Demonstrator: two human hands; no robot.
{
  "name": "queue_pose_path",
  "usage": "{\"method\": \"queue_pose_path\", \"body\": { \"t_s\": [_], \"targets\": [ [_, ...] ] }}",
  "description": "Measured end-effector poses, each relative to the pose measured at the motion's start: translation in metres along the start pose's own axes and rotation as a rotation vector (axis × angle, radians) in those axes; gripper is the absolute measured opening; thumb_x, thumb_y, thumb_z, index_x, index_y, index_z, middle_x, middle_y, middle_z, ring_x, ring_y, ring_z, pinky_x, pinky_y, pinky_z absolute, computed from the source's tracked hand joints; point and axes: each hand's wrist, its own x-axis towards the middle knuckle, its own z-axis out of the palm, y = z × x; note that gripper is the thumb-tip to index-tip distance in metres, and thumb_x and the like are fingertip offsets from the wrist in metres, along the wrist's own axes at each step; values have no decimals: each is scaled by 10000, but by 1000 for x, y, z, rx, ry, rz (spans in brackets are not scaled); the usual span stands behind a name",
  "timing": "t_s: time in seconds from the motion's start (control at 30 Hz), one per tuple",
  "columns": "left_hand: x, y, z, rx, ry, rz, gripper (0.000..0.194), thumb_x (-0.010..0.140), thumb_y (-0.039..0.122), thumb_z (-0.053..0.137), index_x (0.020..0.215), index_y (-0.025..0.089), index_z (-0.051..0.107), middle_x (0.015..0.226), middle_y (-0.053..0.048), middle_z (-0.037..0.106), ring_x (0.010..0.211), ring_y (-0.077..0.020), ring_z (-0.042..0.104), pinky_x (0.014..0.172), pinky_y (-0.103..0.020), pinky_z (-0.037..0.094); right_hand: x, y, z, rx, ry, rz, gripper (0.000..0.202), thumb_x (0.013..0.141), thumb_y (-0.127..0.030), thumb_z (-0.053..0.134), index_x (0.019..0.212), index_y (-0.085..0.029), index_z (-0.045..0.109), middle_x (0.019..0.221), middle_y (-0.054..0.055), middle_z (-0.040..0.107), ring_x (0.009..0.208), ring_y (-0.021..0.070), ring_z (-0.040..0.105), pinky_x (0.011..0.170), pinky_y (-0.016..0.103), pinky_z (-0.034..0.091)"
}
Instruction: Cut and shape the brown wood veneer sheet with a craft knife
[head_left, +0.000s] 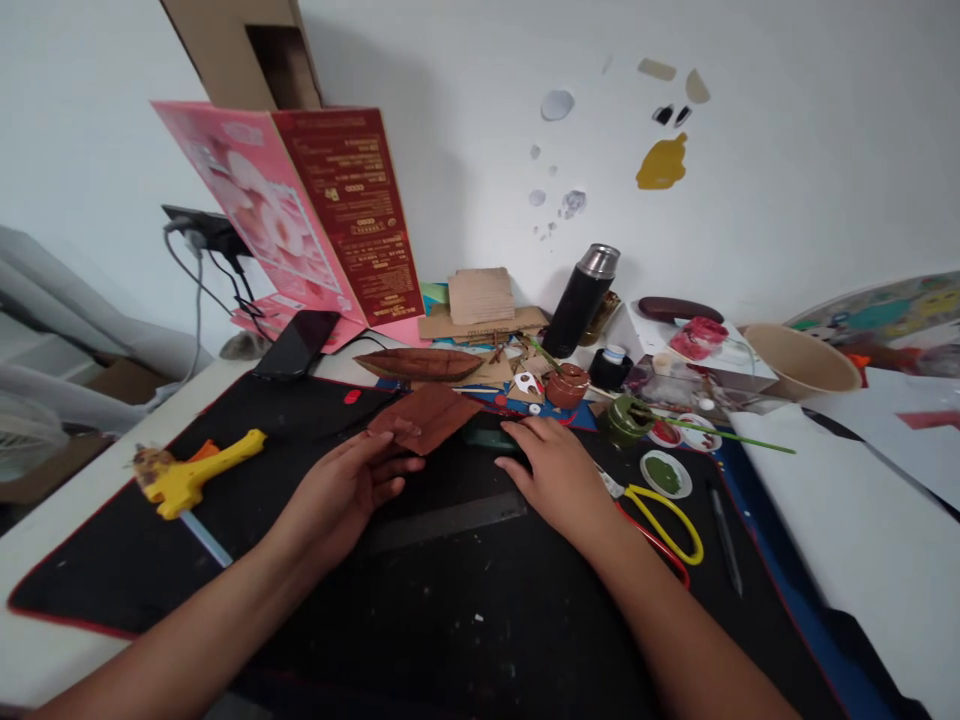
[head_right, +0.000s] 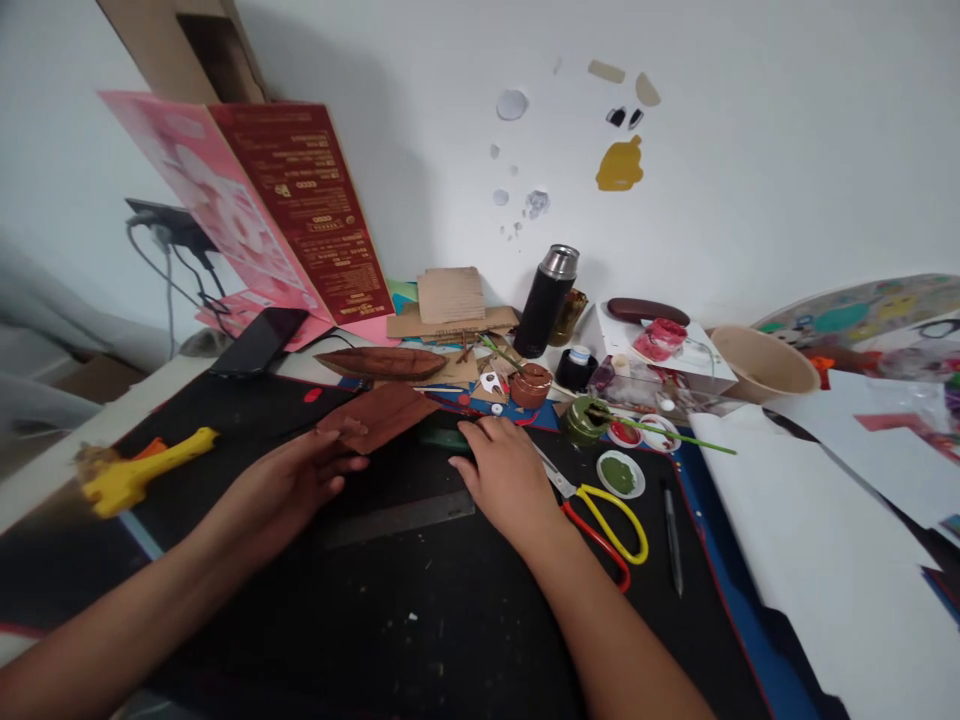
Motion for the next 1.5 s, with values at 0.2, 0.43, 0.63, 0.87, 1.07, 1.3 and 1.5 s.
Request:
{"method": "queue_pose_path", "body": {
  "t_s": [0.2, 0.43, 0.63, 0.87, 1.07, 1.3, 1.5],
  "targets": [
    [-14, -12, 8, -85, -46, -125, 223, 1005, 93, 521, 1023, 109, 743, 1152, -154, 776, 940, -240, 800, 625, -225, 628, 1, 4, 4, 12, 24, -14, 253, 966, -210, 678, 1211, -176, 730, 1108, 135, 715, 1035, 311, 665, 932, 484, 565],
    [-19, -13, 4, -1, -273, -307, 130, 965, 158, 625, 995, 90, 731, 1255, -220, 747, 1063, -313, 776, 792, -327, 659, -1, 3, 2, 78, 13, 42, 228, 980, -253, 657, 1176, -156, 719, 1105, 137, 722, 1049, 322, 681, 925, 477, 566],
    [-39, -7, -17, 273, -613, -452, 413, 921, 451, 736, 1172, 124, 716, 1099, -186, 793, 872, -269, 794, 662, -285, 621, -1, 6, 0, 239, 83, 147, 186, 1000, -294, 595, 1118, -215, 715, 1117, 97, 753, 1046, 285, 717, 931, 437, 548],
    [-22, -2, -21, 1154, -432, 586, 277, 977, 391, 615, 1181, 241, 727, 1195, -88, 754, 1128, -268, 693, 1007, -438, 570, 2, 8, -8, 495, 148, 318, 238, 957, -367, 601, 1068, -208, 739, 1094, 88, 776, 986, 258, 713, 887, 400, 530],
    [27, -10, -31, 1589, -425, 1011, 399, 1002, 275, 583, 1397, 232, 629, 1494, -109, 610, 1387, -303, 542, 1187, -549, 437, 6, 8, -18, 806, 168, 488, 377, 927, -522, 634, 1075, -193, 743, 841, 43, 721, 761, 213, 651, 713, 344, 493],
    [56, 0, -28, 1553, -533, 1035, 331, 1030, 252, 519, 1314, 223, 688, 1395, -102, 692, 1315, -269, 612, 1146, -497, 477, 6, 5, -17, 1095, 136, 562, 409, 901, -562, 701, 1061, -187, 727, 705, -15, 593, 630, 150, 517, 582, 289, 394],
    [18, -6, -9, 1550, -467, 1011, 338, 1011, 410, 603, 1290, 253, 712, 1253, -110, 730, 1161, -308, 638, 1044, -501, 500, 7, -2, -17, 1420, 107, 558, 394, 857, -515, 789, 1086, -201, 728, 834, 22, 657, 589, 111, 471, 502, 263, 312]
  ]
}}
